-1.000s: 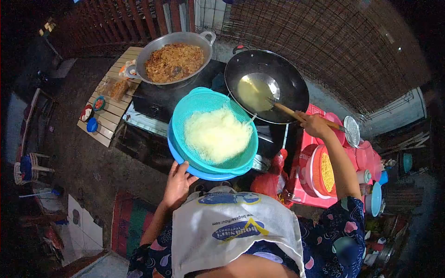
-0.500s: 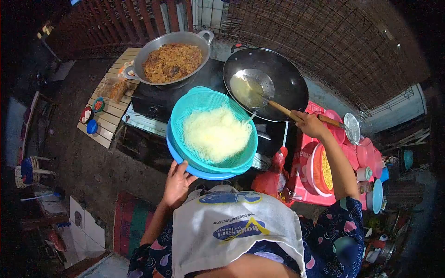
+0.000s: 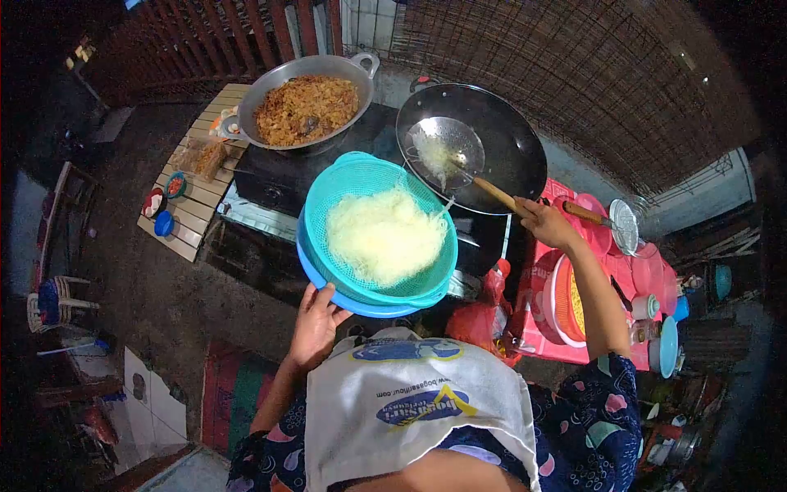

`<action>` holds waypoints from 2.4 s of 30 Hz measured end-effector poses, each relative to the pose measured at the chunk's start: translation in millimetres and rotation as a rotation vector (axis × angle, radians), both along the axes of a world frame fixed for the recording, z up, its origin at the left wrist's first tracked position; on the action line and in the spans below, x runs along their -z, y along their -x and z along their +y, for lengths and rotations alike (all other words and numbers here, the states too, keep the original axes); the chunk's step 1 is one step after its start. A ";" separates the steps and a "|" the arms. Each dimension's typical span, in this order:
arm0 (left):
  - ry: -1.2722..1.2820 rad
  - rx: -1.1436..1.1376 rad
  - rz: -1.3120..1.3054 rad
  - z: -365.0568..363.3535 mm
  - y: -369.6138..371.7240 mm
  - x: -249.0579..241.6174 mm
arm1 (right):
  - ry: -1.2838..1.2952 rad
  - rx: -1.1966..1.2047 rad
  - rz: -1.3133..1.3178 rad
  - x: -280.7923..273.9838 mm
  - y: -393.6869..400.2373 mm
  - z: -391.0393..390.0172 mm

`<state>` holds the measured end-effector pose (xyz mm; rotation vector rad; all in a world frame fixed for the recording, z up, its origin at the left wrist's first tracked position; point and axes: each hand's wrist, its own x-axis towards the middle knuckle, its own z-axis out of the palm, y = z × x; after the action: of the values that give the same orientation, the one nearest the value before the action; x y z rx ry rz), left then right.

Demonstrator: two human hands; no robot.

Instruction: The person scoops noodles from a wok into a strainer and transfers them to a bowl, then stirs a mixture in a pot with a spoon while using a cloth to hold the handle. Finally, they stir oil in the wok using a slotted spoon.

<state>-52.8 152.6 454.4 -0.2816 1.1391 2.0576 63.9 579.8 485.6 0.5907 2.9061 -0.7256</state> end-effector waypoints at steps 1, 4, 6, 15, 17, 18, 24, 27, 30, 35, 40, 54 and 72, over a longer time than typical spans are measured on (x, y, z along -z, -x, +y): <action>0.003 0.017 0.011 -0.2 -0.1 0.2 | 0.001 0.000 0.000 0.1 -0.6 0.0; 0.006 0.006 0.008 0.3 -0.2 0.8 | -0.010 -0.025 0.029 -0.4 -3.7 -0.8; -0.005 0.003 0.004 0.1 0.3 0.6 | 0.010 -0.013 0.033 -4.5 -6.0 -3.3; -0.004 -0.010 -0.005 -0.8 1.1 3.7 | 0.147 0.014 0.015 -37.9 -21.5 -13.9; -0.006 -0.007 -0.005 0.3 0.4 0.9 | 0.116 0.002 0.028 -57.8 -28.4 -27.6; -0.006 -0.012 -0.009 1.5 -0.3 -3.3 | 0.086 -0.011 0.041 -69.0 -31.7 -37.3; -0.012 -0.013 0.000 0.5 -0.9 0.2 | -0.468 0.020 -0.035 -129.9 -45.3 -125.2; -0.023 -0.007 0.003 0.5 -0.7 -1.2 | -0.633 -0.060 0.210 -137.8 -51.3 -132.0; -0.018 0.003 -0.007 1.0 -1.2 -3.4 | -0.610 0.091 0.146 -138.6 -48.1 -126.8; 0.005 -0.004 -0.004 2.2 -2.4 -4.1 | -0.535 0.199 0.134 -87.0 -49.9 -72.3; 0.021 -0.017 -0.015 2.7 -2.4 -0.2 | -0.528 0.232 -0.092 -81.9 -51.1 -67.6; 0.012 0.014 0.028 0.2 -0.8 4.3 | -0.592 0.373 0.005 -100.8 -37.6 -64.4; 0.009 -0.019 -0.013 2.6 -1.0 -4.9 | -0.915 0.290 -0.400 -73.8 -12.6 6.7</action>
<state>-51.9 155.1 459.2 -0.3109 1.1426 2.0651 76.5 586.5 559.4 1.0749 2.6377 0.7103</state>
